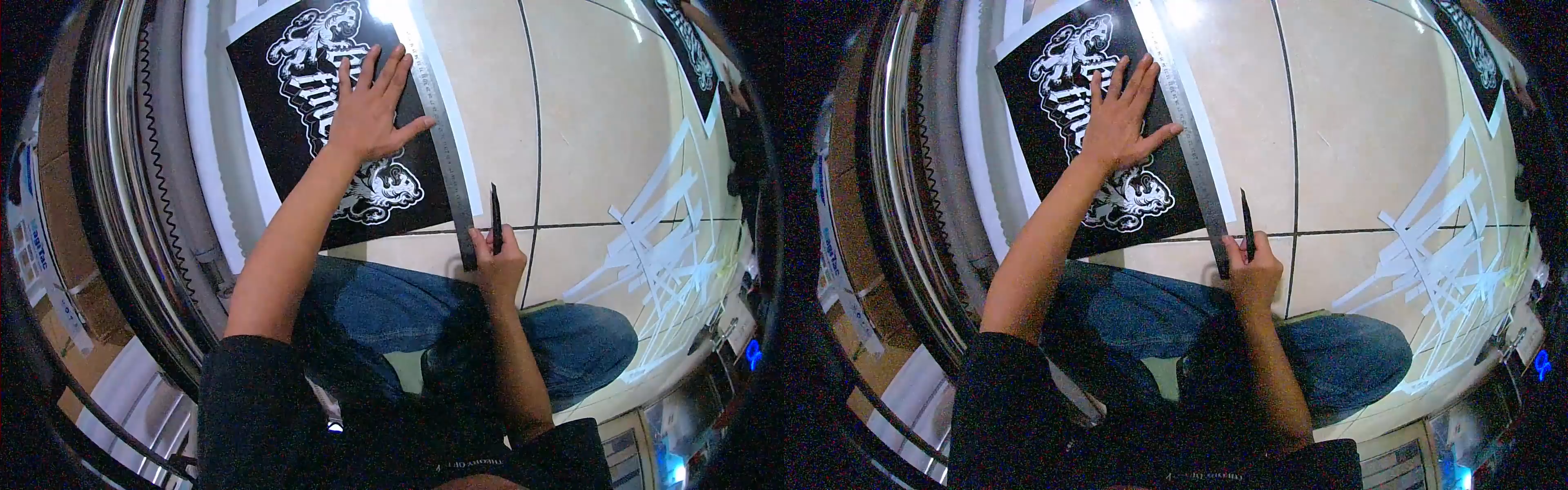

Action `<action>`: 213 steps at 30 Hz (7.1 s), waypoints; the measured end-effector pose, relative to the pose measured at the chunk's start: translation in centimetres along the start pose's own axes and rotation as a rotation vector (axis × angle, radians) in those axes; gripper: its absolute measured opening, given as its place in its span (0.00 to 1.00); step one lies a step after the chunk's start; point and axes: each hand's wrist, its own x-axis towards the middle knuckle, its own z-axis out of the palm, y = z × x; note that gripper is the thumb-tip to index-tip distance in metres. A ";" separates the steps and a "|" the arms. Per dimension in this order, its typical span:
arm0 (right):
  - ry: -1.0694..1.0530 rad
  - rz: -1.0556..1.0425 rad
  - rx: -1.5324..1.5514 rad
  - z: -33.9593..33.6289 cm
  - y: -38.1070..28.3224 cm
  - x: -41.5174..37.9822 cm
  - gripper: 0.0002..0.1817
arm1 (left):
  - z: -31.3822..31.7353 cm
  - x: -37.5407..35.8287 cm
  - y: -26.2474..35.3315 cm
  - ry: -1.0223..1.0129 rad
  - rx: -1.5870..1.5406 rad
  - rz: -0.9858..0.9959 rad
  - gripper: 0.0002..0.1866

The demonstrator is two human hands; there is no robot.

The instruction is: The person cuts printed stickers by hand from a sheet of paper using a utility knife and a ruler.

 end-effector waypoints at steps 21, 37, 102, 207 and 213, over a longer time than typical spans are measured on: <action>-0.001 -0.017 0.012 -0.1 -0.3 0.0 0.19 | 0.1 0.0 0.1 0.003 0.027 -0.009 0.58; -0.105 0.034 0.017 -1.0 -0.9 0.0 0.18 | -3.4 1.2 2.3 -0.353 0.042 -0.095 0.87; 0.026 -0.639 -0.482 6.5 -17.8 16.0 0.20 | -3.5 2.0 2.8 -0.433 0.128 -0.095 0.79; -0.092 -0.127 -0.064 -2.6 -3.7 3.3 0.49 | -0.8 -0.8 2.2 -0.022 -0.127 -0.044 0.61; -0.099 -0.116 -0.154 -2.5 -3.7 2.8 0.50 | -0.9 -0.6 2.1 -0.004 -0.095 -0.044 0.48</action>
